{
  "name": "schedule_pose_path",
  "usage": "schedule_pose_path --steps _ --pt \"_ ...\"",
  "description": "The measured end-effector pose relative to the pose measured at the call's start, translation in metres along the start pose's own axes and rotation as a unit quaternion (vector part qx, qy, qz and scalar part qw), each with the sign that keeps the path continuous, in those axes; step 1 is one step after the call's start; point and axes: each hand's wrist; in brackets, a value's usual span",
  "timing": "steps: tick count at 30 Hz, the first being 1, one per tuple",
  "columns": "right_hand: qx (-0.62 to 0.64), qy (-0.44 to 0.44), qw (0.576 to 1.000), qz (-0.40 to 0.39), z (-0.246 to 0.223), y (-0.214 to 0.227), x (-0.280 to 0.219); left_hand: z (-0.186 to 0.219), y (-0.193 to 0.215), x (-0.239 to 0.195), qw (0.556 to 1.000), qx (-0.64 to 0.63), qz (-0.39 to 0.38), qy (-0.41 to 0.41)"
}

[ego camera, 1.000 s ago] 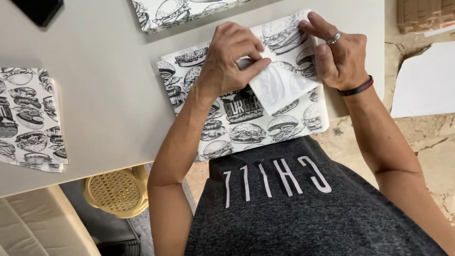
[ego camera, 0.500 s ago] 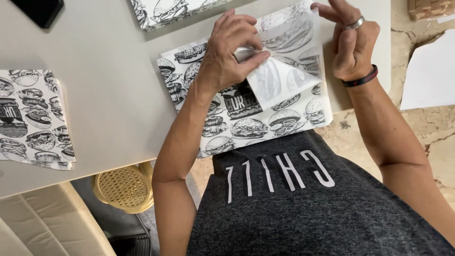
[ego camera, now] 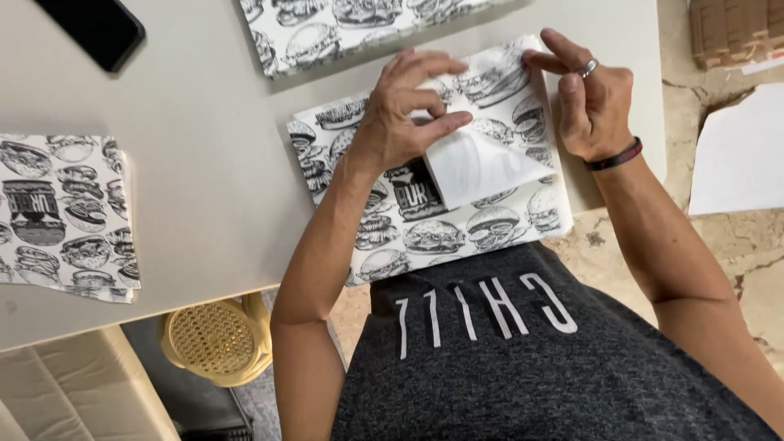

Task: Folding printed burger wrapping papers and stacking them on a table.

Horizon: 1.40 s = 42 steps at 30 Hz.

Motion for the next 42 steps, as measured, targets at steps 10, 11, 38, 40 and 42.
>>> schedule_pose_path --steps 10,11,38,40,42 --pt "0.023 0.069 0.996 -0.059 0.002 0.0 -0.001 0.002 -0.002 0.002 0.997 0.073 0.006 0.026" --pt "0.022 0.07 0.996 -0.059 0.004 -0.001 0.001 0.002 -0.002 0.002 0.997 0.074 0.007 0.025" --pt "0.006 0.035 0.999 -0.027 0.001 0.0 -0.001 0.021 0.007 0.004 0.999 0.022 -0.012 0.044" --pt "0.001 0.082 0.995 -0.059 0.005 0.0 -0.002 0.023 0.008 0.005 0.999 0.028 -0.011 0.044" --pt "0.026 0.094 0.994 -0.042 0.014 -0.005 -0.005 0.016 0.006 0.003 0.999 0.038 -0.005 0.027"
Point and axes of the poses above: each hand's wrist, its own x-axis towards the middle knuckle, its own y-axis out of the back of the hand, z = x × y, and after that the axes turned 13 degrees about -z, right-handed
